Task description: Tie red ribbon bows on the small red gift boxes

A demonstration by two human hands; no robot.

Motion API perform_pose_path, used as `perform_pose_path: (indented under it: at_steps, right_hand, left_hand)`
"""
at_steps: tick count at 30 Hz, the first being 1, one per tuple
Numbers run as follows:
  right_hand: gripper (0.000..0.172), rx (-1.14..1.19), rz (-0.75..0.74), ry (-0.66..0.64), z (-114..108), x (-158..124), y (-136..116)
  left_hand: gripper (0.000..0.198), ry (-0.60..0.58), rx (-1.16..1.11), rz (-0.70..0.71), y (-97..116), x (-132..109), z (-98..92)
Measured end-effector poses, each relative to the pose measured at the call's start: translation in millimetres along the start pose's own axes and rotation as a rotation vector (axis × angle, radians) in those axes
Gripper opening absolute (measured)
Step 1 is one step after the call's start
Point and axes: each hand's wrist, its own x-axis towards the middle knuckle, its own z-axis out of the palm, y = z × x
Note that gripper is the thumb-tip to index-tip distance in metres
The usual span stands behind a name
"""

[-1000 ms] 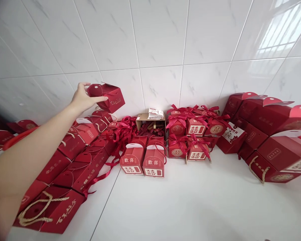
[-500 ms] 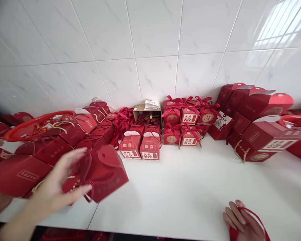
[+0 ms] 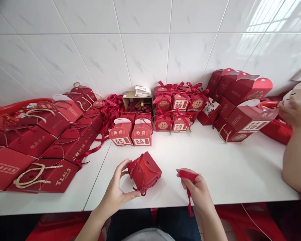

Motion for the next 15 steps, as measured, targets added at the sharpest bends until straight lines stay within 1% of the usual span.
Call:
perform_pose_path:
  at_steps: [2,5,8,10,12,13,15]
  right_hand:
    - [0.03,-0.006,0.014,-0.034,6.0,-1.6,-5.1]
    - [0.027,0.003,0.008,-0.062,11.5,-3.2,-13.1]
    - [0.028,0.034,0.015,-0.073,13.8,-2.8,-15.9]
    - [0.029,0.073,0.023,-0.092,14.7,-1.8,-14.2]
    - [0.028,0.118,0.027,-0.108,15.9,-1.0,-12.0]
    - [0.028,0.137,0.025,-0.104,16.9,-0.8,-11.4]
    - [0.027,0.163,0.016,-0.073,19.6,-1.1,-11.4]
  left_hand:
    - [0.084,-0.033,0.0,0.007,-8.6,2.8,-6.2]
    - [0.069,-0.049,-0.021,-0.009,-21.2,7.9,-17.6]
    - [0.055,-0.069,-0.067,-0.014,-27.5,13.3,-27.9]
    - [0.043,-0.056,-0.097,-0.039,-29.1,17.7,-32.2]
    - [0.034,0.005,-0.183,-0.096,-30.5,23.1,-33.8]
    - [0.033,0.059,-0.249,-0.141,-31.4,25.8,-33.5]
    - [0.033,0.235,-0.376,-0.258,-32.9,29.9,-30.4]
